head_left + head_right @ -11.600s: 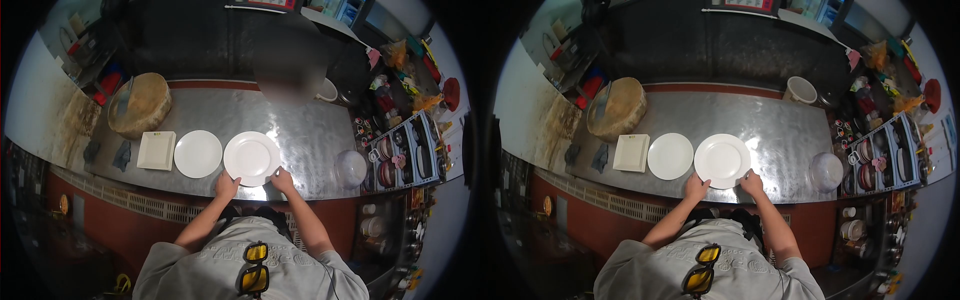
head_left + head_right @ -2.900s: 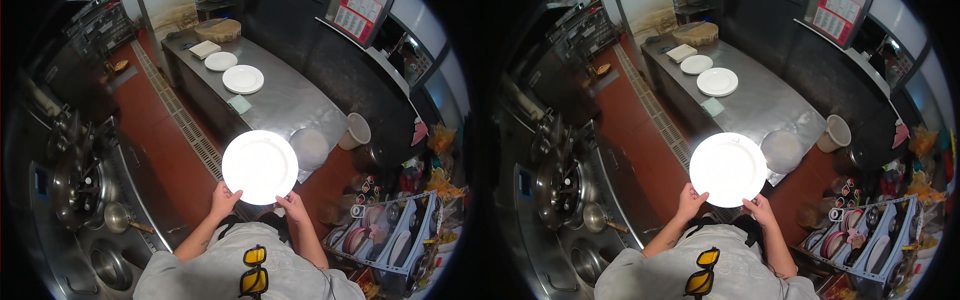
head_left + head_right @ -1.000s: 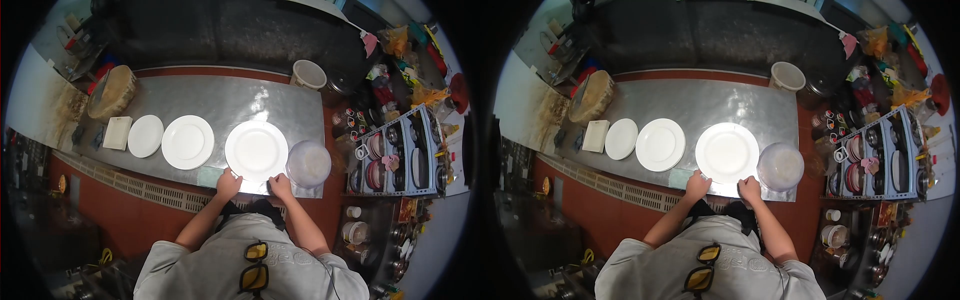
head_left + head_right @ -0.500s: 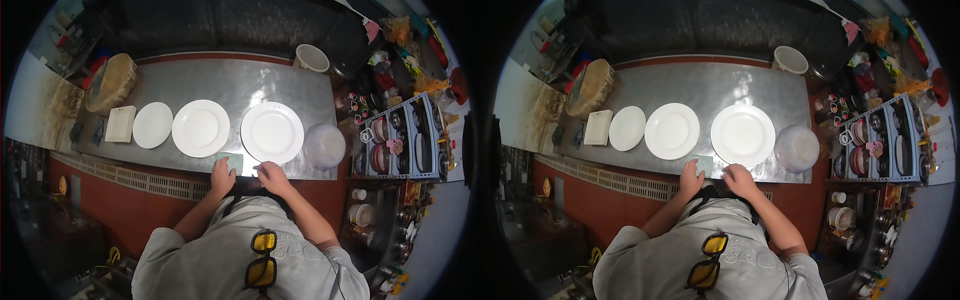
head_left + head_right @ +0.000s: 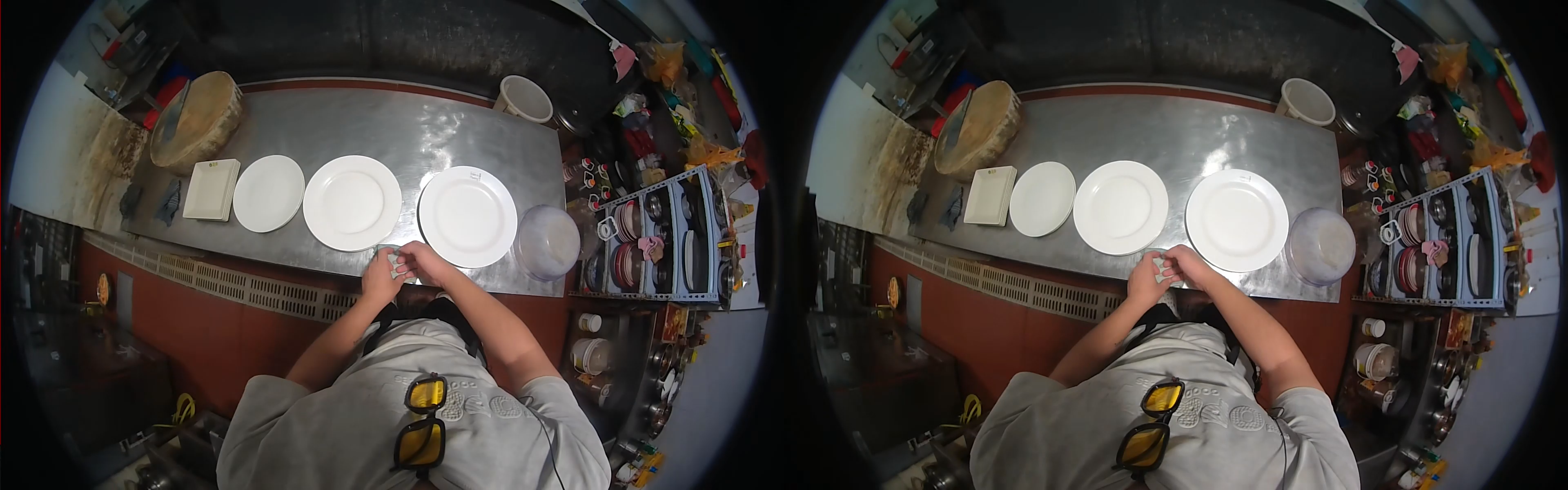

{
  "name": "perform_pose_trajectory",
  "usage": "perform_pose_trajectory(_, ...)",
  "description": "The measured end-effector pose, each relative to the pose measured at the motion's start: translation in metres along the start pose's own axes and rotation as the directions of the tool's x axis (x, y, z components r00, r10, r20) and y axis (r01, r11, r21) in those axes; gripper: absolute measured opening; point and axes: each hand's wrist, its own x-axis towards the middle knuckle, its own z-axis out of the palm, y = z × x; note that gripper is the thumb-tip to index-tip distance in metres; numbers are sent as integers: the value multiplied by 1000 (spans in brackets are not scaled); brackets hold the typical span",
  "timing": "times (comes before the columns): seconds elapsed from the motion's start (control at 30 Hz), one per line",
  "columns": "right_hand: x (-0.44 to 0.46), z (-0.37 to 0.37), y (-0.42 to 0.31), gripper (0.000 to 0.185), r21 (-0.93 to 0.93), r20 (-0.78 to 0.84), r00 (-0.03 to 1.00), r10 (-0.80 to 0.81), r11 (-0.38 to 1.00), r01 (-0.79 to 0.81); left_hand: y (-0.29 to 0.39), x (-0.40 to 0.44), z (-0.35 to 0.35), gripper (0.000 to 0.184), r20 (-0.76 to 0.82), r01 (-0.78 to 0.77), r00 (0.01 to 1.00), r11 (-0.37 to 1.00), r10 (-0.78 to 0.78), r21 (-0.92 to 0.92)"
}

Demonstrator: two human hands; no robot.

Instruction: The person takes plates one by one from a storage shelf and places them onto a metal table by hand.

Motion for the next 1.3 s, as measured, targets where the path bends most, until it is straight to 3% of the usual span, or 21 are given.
perform_pose_trajectory(0.1, -2, 1, -6, 29, -55, -31, 999, 9, 998, -10, 1, -1, 0, 67, -4, 18, 1000, 1000, -18, 0)
perform_pose_trajectory(0.2, 1, 9, -3, 32, -226, -102, 991, -84, 972, 59, 2, 0, -1, 67, 2, 27, 1000, 1000, -27, 6)
perform_pose_trajectory(0.3, -3, 14, 5, 36, -541, -190, 940, -285, 829, 142, 5, 1, -4, 66, 62, 85, 994, 996, -86, 25)
perform_pose_trajectory(0.43, -61, 30, -27, 38, -699, -14, 943, -332, 677, 229, 2, 3, 1, 66, 75, 103, 992, 994, -105, 34)
perform_pose_trajectory(0.47, -76, 33, -41, 36, -693, -22, 956, -291, 694, 195, 1, 3, 2, 67, 77, 85, 993, 996, -87, 29)
perform_pose_trajectory(0.57, -149, 59, -106, 34, -607, 193, 882, -430, 654, 452, 2, 1, 6, 68, 53, 60, 997, 997, -63, 55)
perform_pose_trajectory(0.63, -220, 96, -155, 34, -472, 232, 866, -443, 727, 498, -12, 0, 13, 68, 34, -108, 994, 994, 107, 30)
perform_pose_trajectory(0.7, -281, 119, -193, 35, -305, 390, 835, -389, 801, 515, -51, 5, 42, 69, 41, -304, 952, 949, 302, 84)
perform_pose_trajectory(0.73, -300, 132, -193, 34, 47, 481, 785, -391, 905, 422, -64, 6, 49, 65, 27, -242, 970, 969, 241, 58)
perform_pose_trajectory(0.8, -330, 158, -207, 33, -53, 634, 580, -511, 720, 692, -8, -4, 9, 57, 0, -61, 998, 998, 61, 24)
perform_pose_trajectory(0.87, -351, 191, -215, 34, -435, 690, 559, -459, 354, 828, 4, -4, 7, 54, -7, -27, 1000, 999, 28, 33)
perform_pose_trajectory(0.97, -406, 217, -257, 44, -571, 641, 754, -144, 568, 593, 15, -1, 8, 52, -21, -77, 997, 996, 78, 42)
perform_pose_trajectory(1.03, -416, 206, -266, 46, -469, 727, 677, -114, 637, 612, 26, -5, 3, 51, -3, -56, 998, 998, 56, 17)
perform_pose_trajectory(1.07, -408, 185, -257, 45, -292, 797, 557, -233, 659, 693, 27, -4, 5, 50, -11, -52, 999, 999, 52, 13)
perform_pose_trajectory(1.1, -407, 182, -254, 42, -256, 819, 498, -286, 595, 762, 29, -10, 3, 50, -12, -30, 999, 999, 30, -20)
perform_pose_trajectory(1.13, -406, 181, -254, 41, -218, 834, 436, -337, 525, 823, 36, -11, 3, 50, -10, -18, 1000, 998, 17, -60)
perform_pose_trajectory(1.17, -413, 185, -252, 38, -331, 838, 442, -322, 344, 879, 45, -5, 6, 50, -12, -18, 1000, 994, 17, -105)
perform_pose_trajectory(1.2, -412, 190, -245, 35, -313, 846, 372, -383, 208, 927, 33, -3, 17, 50, -33, -68, 997, 985, 64, -157)
perform_pose_trajectory(1.3, -397, 190, -219, 29, -184, 805, 78, -588, -122, 975, 51, -4, 11, 49, -32, -85, 996, 974, 80, -210)
